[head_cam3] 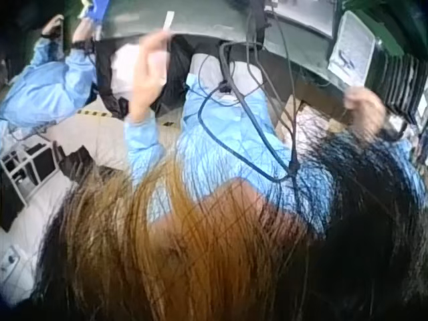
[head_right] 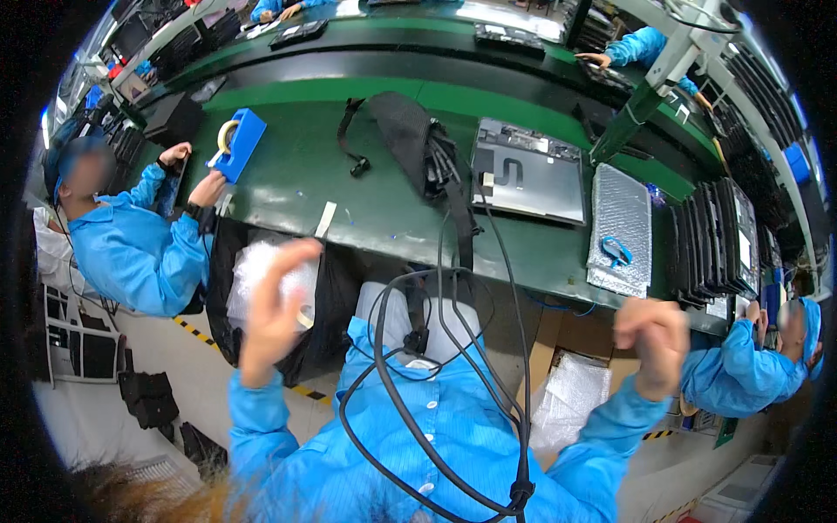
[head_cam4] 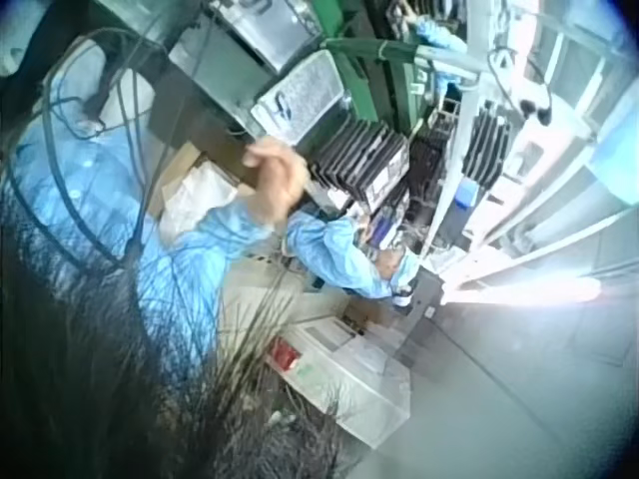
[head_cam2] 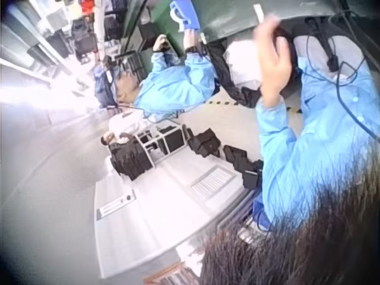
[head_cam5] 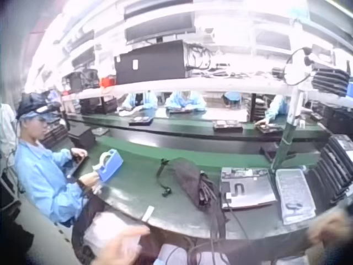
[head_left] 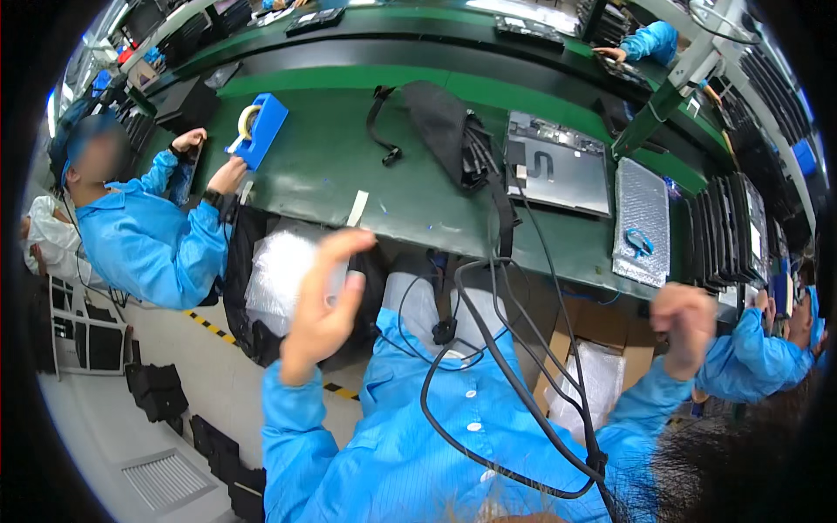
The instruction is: Assembling a component and securing it with a buckled strap.
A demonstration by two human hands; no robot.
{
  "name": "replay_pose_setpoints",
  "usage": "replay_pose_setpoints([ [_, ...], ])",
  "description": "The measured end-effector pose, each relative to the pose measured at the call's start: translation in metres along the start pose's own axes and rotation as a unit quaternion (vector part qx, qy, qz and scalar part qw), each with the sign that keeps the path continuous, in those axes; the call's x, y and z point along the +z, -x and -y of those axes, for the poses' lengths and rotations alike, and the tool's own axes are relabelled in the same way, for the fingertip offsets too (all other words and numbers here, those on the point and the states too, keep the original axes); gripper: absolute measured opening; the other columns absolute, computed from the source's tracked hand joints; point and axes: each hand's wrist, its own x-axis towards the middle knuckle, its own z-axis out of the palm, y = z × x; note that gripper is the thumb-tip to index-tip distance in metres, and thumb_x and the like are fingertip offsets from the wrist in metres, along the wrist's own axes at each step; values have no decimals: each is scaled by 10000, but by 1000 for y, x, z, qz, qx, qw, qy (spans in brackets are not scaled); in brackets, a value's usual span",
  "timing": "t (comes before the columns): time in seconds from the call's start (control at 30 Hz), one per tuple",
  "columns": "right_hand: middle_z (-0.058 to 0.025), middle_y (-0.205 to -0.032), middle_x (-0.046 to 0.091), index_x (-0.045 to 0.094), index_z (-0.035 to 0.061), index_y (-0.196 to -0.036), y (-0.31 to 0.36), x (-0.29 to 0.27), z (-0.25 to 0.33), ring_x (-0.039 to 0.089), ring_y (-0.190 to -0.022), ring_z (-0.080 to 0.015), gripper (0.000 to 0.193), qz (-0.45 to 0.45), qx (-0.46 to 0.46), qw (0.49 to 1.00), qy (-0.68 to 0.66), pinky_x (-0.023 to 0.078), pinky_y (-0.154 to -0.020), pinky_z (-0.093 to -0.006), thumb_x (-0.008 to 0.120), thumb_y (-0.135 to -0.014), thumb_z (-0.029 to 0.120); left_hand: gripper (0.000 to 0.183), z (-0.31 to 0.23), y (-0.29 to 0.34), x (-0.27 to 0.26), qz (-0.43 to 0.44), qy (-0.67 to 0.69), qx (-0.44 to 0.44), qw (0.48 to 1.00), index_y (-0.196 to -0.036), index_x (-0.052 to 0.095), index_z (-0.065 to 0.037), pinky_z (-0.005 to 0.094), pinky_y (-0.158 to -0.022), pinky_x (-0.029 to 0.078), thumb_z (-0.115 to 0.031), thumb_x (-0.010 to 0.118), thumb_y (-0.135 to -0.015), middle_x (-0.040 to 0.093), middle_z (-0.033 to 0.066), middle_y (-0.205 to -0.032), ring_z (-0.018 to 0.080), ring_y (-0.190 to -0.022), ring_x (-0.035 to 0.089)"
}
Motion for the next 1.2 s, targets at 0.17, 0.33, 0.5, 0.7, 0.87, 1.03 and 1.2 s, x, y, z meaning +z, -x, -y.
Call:
replay_pose_setpoints([
  [0.17, -59, -960, 691, 639, 27, -1261, 53, 118, -149, 669, -934, -169, 306, 170, 257, 945, 106, 554, -831, -353, 635, -956, 45, 669, 137, 172, 78, 207, -163, -267, 927, -1439, 516, -103, 554, -1118, 373, -87, 703, -797, 417, 178, -1524, 428, -1433, 367],
  [0.33, -100, -1086, 566, 496, 26, -1454, 38, 249, -195, 567, -887, -213, 767, 2, 160, 974, 159, 511, -770, -365, 841, -788, 191, 606, 146, 210, 132, 113, -257, -211, 936, -1403, 566, -124, 563, -1133, 315, -102, 693, -811, 445, 164, -1494, 429, -1425, 354],
  [0.5, -72, -1004, 708, 674, 19, -1229, -26, 281, -217, 628, -865, -153, 309, 31, 226, 969, -94, 506, -781, -299, 645, -966, 179, 274, 166, 175, 129, 65, -246, -157, 954, -1127, 728, -70, 455, -931, 444, -52, 674, -859, 630, 98, -1030, 317, -1088, 587],
  [0.7, -109, -1011, 715, 685, 17, -1181, -52, 232, -184, 650, -937, -177, 290, 67, 200, 921, -327, 518, -835, -331, 612, -1013, 242, 226, 142, 125, 107, -81, -116, -155, 978, -1057, 748, -4, 378, -684, 506, 70, 654, -865, 626, 129, -873, 298, -780, 644],
  [0.87, -135, -1113, 706, 670, -18, -1205, -40, 222, -201, 675, -1015, -225, 302, 135, 56, 753, -642, 552, -877, -369, 675, -962, 160, 252, 114, 99, 100, -51, -37, -153, 986, -1079, 753, -7, 366, -695, 512, 69, 653, -860, 631, 123, -871, 285, -773, 640],
  [1.03, -122, -1350, 565, 498, 46, -1440, -43, 286, -200, 638, -1066, -203, 610, 6, 111, 965, -239, 534, -911, -302, 703, -874, -56, 257, 105, 95, 103, 1, -78, -100, 992, -1086, 755, -9, 378, -706, 521, 52, 664, -854, 642, 122, -870, 290, -777, 643],
  [1.2, -96, -1373, 527, 505, 60, -1466, -53, 309, -169, 590, -1163, -184, 634, 79, -31, 993, -77, 509, -920, -293, 702, -873, -42, 274, 100, 85, 101, -19, -56, -151, 987, -1099, 757, -10, 336, -655, 493, 79, 648, -864, 623, 124, -846, 243, -717, 639],
])
